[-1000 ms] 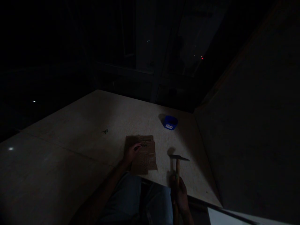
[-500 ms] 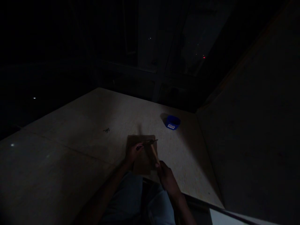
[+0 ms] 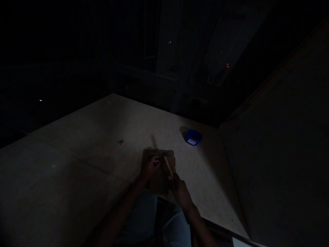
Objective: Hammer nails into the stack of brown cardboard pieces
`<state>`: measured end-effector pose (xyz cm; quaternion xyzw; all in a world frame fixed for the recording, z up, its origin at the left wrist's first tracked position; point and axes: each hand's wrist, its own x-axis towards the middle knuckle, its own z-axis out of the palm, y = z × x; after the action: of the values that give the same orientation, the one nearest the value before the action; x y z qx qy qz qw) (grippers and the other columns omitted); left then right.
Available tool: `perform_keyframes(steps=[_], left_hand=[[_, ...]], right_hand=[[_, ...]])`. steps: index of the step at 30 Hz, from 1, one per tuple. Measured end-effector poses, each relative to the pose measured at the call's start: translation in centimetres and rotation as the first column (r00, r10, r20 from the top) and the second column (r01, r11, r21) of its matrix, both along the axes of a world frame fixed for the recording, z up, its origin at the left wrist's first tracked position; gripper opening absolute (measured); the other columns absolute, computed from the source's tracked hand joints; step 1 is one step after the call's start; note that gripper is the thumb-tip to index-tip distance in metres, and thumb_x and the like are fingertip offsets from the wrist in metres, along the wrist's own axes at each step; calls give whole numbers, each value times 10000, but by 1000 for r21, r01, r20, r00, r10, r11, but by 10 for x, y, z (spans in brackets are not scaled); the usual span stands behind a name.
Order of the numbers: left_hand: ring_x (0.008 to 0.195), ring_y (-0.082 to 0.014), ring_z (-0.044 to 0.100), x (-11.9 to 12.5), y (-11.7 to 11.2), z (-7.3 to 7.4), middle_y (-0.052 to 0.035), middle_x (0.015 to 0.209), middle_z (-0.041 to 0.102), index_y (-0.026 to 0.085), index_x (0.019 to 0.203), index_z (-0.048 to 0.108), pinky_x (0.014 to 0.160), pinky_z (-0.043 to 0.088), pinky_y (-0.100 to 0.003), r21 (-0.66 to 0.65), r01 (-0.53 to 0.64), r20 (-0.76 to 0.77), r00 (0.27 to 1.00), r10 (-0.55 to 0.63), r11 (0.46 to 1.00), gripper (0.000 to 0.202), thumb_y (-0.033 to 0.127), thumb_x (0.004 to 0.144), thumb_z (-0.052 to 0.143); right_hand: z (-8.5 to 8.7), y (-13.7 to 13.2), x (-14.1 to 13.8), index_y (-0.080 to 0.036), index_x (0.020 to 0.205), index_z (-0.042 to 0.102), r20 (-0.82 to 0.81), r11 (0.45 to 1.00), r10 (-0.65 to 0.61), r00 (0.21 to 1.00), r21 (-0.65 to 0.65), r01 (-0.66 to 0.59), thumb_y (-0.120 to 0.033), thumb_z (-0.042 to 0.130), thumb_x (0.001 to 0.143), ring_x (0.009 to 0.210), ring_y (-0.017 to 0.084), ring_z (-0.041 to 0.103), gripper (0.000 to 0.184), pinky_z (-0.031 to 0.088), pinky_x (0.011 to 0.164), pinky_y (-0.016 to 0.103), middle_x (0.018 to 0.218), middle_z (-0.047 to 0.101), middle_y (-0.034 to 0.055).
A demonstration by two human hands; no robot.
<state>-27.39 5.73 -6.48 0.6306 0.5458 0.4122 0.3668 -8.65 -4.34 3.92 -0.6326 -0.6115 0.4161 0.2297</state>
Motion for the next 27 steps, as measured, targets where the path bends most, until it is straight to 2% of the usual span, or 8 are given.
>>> perform_keyframes(steps=[3,7,13,16,18,21,23,27], left_hand=[[946,-201,741,1,0,1,-44,993,773,221,1156,640,890,576,-355,-21,-9,-5,1000,9,1000,343,172,822,699],[937,-200,742,1,0,0,-39,984,775,227,1149,637,892,573,-360,-41,-12,-11,1000,11,999,325,186,833,700],[933,-179,745,0,-1,5,-23,982,778,231,1110,653,856,580,-320,-54,9,38,999,-7,998,293,134,835,679],[929,-190,747,-1,-1,9,-28,970,781,228,1093,666,863,582,-332,-42,9,37,999,-8,999,248,166,854,681],[944,-197,745,-1,-1,10,-33,991,781,232,1100,671,881,582,-342,-18,26,34,999,-26,999,246,185,859,683],[1003,-205,733,-1,-1,8,-42,1074,772,240,1164,661,930,573,-363,11,34,42,998,-35,999,309,190,860,677],[1051,-208,717,-3,-2,9,-53,1140,757,240,1234,639,976,555,-381,32,23,49,998,-25,999,373,197,864,664],[1125,-214,676,-22,0,16,-66,1211,729,239,1290,621,1056,504,-397,131,-27,3,1000,27,991,423,203,869,631]], right_hand=[[2,0,-2,-215,1289,597,-51,1000,-18,999,19,19,-686,350,971,821,247,712,620,485,688,296,945,771,96],[4,2,-5,-187,1213,639,5,1000,26,1000,-6,-26,-724,365,942,777,263,693,661,488,687,318,808,743,92],[11,-9,-2,-208,1203,650,-161,996,-46,986,68,58,-664,422,964,888,238,659,563,519,828,325,1023,745,101],[10,-20,0,-202,1110,659,-271,985,-128,954,80,155,-654,472,953,881,206,638,514,527,803,285,977,718,73],[1,-27,3,-199,1007,643,-345,971,-215,914,27,238,-682,503,924,698,159,599,510,507,620,234,794,659,24],[-22,-32,14,-211,914,588,-430,945,-322,844,-87,316,-755,544,852,411,87,352,549,287,357,191,549,434,-81],[-37,-34,24,-214,884,571,-479,927,-368,797,-117,357,-767,606,795,389,70,301,561,246,340,185,530,387,-101],[-57,-37,46,-217,827,542,-538,886,-450,713,-164,434,-729,701,734,415,73,370,544,304,371,192,553,442,-86]])
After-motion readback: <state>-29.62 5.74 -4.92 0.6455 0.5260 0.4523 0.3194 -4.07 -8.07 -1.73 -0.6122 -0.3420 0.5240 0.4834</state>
